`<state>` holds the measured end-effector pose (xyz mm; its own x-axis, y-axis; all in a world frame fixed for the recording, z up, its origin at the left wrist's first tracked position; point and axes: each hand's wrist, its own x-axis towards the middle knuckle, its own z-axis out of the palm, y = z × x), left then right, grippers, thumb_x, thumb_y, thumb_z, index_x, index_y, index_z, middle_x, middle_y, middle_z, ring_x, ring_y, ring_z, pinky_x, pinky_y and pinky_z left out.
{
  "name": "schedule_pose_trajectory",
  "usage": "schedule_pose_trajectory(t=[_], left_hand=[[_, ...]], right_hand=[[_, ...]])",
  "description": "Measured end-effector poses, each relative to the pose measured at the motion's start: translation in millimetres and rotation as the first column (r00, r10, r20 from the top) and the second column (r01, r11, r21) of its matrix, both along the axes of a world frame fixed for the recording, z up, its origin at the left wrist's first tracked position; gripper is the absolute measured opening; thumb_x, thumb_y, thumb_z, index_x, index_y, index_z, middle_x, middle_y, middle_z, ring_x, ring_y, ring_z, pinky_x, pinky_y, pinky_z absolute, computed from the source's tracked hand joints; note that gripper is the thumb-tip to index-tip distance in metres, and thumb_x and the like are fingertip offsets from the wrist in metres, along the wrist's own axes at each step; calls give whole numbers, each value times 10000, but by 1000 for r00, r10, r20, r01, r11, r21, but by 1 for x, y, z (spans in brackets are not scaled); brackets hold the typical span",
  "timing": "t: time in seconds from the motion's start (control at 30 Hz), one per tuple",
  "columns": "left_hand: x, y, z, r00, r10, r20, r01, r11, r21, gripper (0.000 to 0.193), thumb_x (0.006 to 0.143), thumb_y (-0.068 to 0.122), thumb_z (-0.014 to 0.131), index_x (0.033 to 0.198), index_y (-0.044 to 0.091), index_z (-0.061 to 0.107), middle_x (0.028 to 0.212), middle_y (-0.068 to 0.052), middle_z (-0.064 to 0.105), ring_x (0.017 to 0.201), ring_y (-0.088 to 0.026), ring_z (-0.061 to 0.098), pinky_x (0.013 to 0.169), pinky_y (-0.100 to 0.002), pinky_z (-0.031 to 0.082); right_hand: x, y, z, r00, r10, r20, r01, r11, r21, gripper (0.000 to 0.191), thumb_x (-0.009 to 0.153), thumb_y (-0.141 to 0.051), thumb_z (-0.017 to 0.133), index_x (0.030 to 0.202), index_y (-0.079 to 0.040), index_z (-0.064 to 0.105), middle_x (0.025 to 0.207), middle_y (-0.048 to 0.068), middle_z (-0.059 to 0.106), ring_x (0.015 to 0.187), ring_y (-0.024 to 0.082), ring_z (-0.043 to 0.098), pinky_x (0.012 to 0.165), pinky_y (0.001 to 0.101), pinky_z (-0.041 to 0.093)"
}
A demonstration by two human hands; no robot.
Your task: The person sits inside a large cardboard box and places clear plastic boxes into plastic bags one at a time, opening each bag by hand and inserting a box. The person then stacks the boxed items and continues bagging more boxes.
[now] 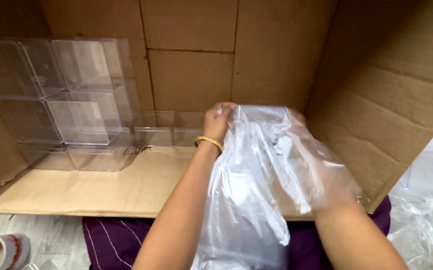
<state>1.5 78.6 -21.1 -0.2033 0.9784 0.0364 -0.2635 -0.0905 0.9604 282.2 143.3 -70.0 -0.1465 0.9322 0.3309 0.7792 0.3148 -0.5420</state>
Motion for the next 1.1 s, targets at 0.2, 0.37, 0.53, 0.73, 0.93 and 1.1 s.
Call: schedule_pose_trajectory(t=[0.2,0.37,0.53,0.73,0.93,1.1], left_hand=[[1,-32,10,771,135,-622,-238,967,-86,394,940,368,637,1096,22,741,1001,-223,736,903,-359,711,833,-425,536],[12,-35,64,867,-53,-495,19,997,-73,399,915,421,637,1028,70,789,944,-154,793,875,-268,752,786,-377,561],[34,-40,85,837,-356,-415,343,933,-108,384,893,440,659,1009,98,791,917,-64,787,842,-178,729,757,-332,571],[23,-68,81,853,-519,54,514,818,-258,445,902,421,724,1214,107,685,1051,-18,715,1003,-92,638,919,-271,495],[14,-73,81,868,-488,95,496,843,-208,449,821,246,771,1199,11,710,1104,-83,756,1033,-155,700,938,-305,538],[14,-76,90,887,-459,-40,432,858,-278,427,849,185,767,1252,59,701,1129,-50,742,1024,-123,684,918,-274,522]], right_hand=[[-37,-45,14,932,-326,-158,296,936,-189,364,957,-373,637,1080,-58,770,1014,160,744,902,302,698,801,443,551],[-46,-111,123,229,-445,-866,-595,640,-487,688,938,-619,465,1116,-22,758,1113,112,729,1027,198,710,901,371,600],[-74,-170,179,253,-254,-934,-912,260,-318,559,978,-416,563,1190,93,659,1119,180,742,1053,257,699,982,367,567],[39,-174,211,36,-94,-995,-307,947,-101,443,993,-325,593,1258,27,641,1134,134,721,1019,224,681,917,362,552],[204,-122,197,473,-538,-698,498,816,-292,420,956,-285,632,1269,-6,635,1152,85,711,1023,184,674,909,340,550],[234,-83,164,571,-806,-152,775,591,-223,418,924,-252,664,1278,-33,630,1167,45,703,1026,150,668,902,321,548]])
